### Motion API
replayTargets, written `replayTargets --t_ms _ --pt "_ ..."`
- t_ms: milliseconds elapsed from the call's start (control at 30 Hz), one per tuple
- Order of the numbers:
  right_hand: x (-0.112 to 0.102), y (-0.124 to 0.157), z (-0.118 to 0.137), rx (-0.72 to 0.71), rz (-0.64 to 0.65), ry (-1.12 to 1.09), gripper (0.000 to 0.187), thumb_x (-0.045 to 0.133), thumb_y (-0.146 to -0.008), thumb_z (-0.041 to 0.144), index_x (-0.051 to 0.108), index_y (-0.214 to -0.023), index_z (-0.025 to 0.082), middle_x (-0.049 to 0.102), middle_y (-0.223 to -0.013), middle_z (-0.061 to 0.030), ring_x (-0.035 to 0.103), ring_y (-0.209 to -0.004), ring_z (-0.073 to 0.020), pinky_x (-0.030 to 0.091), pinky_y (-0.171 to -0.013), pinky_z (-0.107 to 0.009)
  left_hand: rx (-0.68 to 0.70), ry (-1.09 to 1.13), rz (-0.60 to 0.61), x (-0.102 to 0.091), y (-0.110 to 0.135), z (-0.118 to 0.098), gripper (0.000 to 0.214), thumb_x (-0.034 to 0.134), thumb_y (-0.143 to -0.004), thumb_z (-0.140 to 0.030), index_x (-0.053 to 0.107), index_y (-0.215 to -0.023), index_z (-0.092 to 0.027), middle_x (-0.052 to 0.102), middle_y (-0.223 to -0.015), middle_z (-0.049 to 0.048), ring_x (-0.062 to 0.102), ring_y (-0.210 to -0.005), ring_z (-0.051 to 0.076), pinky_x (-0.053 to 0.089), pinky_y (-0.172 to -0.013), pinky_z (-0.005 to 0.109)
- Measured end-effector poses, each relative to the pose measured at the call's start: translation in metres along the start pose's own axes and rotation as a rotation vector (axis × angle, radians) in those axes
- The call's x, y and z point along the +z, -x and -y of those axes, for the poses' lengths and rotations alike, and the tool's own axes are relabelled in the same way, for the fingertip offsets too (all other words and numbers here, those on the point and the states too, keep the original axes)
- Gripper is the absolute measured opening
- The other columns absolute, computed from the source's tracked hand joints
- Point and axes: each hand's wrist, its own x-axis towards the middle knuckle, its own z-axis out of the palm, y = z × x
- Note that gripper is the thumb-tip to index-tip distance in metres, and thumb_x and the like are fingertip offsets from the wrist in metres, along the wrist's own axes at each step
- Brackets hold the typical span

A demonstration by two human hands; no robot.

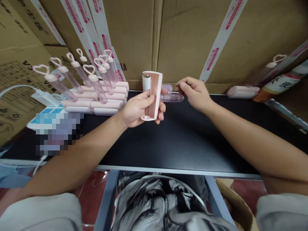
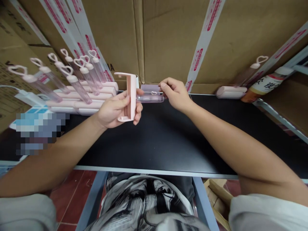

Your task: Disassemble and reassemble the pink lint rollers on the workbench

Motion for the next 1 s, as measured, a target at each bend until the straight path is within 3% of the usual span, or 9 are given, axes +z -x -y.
replayTargets --t_ms 100,167,300,500,700,900,1000 --pt "-0.009 0.03 0.016 -0.043 0.259 -0.15 0.054 0.057 -0.098 0.071 0.071 -0.111 0.02 0.074 -0.095 -0.0071 0.067 -0.078 -0.0193 0.054 -0.072 -0.033 -0.014 0.013 0.044 0.002 -0.001 0.009 0.042 0.08 -0.091 -0.041 0.058 -0.121 -0.021 0.069 -0.079 0.0003 0.072 -0.064 0.019 0.06 -0.061 0.032" --pt "-0.009 0.046 0.018 -0.044 0.324 -0.127 0.053 0.063 -0.096 0.069 0.068 -0.116 0.021 0.071 -0.091 -0.0049 0.065 -0.075 -0.0183 0.053 -0.072 -0.032 -0.004 -0.011 0.047 0.005 -0.002 0.015 0.048 0.084 -0.087 -0.046 0.058 -0.118 -0.021 0.066 -0.074 -0.0024 0.068 -0.059 0.016 0.058 -0.059 0.029" --pt "-0.002 0.06 0.01 -0.058 0.233 -0.011 0.046 0.058 -0.1 0.064 0.065 -0.116 0.022 0.062 -0.08 -0.0003 0.056 -0.067 -0.0169 0.047 -0.067 -0.031 0.041 -0.109 -0.023 0.013 -0.006 0.024 0.051 0.083 -0.086 -0.057 0.059 -0.112 -0.02 0.062 -0.068 -0.0044 0.06 -0.051 0.012 0.053 -0.053 0.025" --pt "0.003 0.058 0.018 -0.069 0.151 0.031 0.045 0.055 -0.1 0.065 0.064 -0.109 0.022 0.06 -0.078 0.0002 0.051 -0.067 -0.017 0.043 -0.067 -0.032 0.117 -0.082 -0.12 0.018 -0.005 0.026 0.047 0.082 -0.087 -0.053 0.06 -0.113 -0.021 0.063 -0.067 -0.0048 0.059 -0.05 0.012 0.052 -0.052 0.025" --pt "-0.01 0.057 0.044 -0.005 0.131 -0.118 0.049 0.066 -0.091 0.071 0.065 -0.097 0.023 0.057 -0.072 0.0009 0.047 -0.062 -0.0156 0.04 -0.061 -0.031 0.155 -0.041 -0.044 0.02 -0.002 0.017 0.04 0.084 -0.087 -0.047 0.064 -0.111 -0.021 0.065 -0.065 -0.0037 0.06 -0.049 0.012 0.052 -0.053 0.026" --pt "-0.017 0.055 0.064 0.014 0.265 -0.435 0.046 0.078 -0.086 0.066 0.065 -0.083 0.022 0.06 -0.062 0.0012 0.05 -0.055 -0.014 0.041 -0.055 -0.03 0.011 -0.044 0.21 0.014 0.003 0.006 0.036 0.086 -0.085 -0.046 0.065 -0.101 -0.022 0.063 -0.059 -0.0027 0.054 -0.042 0.013 0.049 -0.048 0.027" --pt "-0.012 0.056 0.06 0.046 0.252 -0.572 0.046 0.083 -0.082 0.064 0.065 -0.082 0.021 0.059 -0.063 0.0021 0.052 -0.052 -0.0124 0.043 -0.051 -0.029 0.067 -0.068 0.13 0.019 0.002 0.01 0.036 0.086 -0.085 -0.047 0.064 -0.102 -0.023 0.062 -0.059 -0.0035 0.054 -0.043 0.013 0.048 -0.049 0.027"
